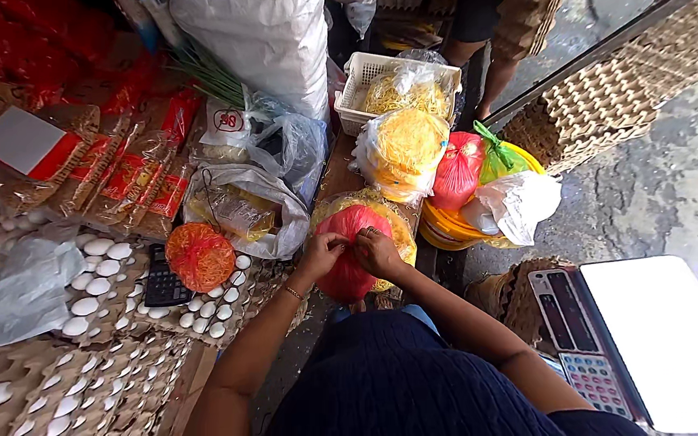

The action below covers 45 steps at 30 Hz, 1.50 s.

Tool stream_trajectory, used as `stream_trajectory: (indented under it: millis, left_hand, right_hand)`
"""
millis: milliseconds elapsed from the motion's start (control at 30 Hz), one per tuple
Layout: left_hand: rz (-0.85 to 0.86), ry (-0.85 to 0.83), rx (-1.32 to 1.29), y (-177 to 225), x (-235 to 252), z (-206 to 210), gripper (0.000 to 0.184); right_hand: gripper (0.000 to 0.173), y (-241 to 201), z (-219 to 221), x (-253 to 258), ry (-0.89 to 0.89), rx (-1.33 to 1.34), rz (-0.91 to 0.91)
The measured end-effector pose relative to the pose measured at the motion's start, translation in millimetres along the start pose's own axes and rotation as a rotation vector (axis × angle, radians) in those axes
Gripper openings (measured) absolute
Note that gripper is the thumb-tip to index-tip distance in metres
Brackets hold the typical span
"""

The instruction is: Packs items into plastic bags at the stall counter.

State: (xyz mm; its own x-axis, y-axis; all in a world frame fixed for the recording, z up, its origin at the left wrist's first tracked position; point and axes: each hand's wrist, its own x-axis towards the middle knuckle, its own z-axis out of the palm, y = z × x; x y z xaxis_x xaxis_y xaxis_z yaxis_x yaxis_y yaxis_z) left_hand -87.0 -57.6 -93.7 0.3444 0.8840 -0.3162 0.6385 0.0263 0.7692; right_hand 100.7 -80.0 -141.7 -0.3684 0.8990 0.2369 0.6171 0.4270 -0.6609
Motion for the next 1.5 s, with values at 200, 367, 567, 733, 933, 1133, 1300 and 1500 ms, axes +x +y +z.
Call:
stream_trajectory:
  millis: [200,367,567,733,933,1133,1300,1500]
  left_hand:
    - [-0.025,-0.04,0.183,-9,5,-2,0.026]
    - [-0.21,-0.028,0.494,20,3,17,0.059]
    - [-0.247,-0.081,0.277,26,14,17,0.037]
    - [-0.194,-0.005,0.083,64,10,58,0.036]
    - [0.078,0.227,-0.284,81,-3,59,0.03]
    - [-0.058,0.512,-1.161,-23,25,52,0.034]
    - [-0.453,0.743,-1.352,-110,46,90,0.038]
    - [-0.456,0.602,-1.054,-108,17,98,0.039]
  right_hand:
    - [0.023,22,2,-4,0.073,0.071,-0.074]
    - [0.043,85,13,-44,0.192,0.767,0.72]
    - [0.063,111,62,-49,0.118,1.398,1.199]
    - [0.059,112,66,-49,0.254,1.626,1.094]
    - [0.063,93,1,-53,0.289,1.263,0.978]
    - [0.066,69,-12,-8,0.092,0.24,0.36]
    - [0.062,66,62,36,-0.326,-0.18,0.248]
    - [0.06,61,77,15,-0.178,-0.324,0.17]
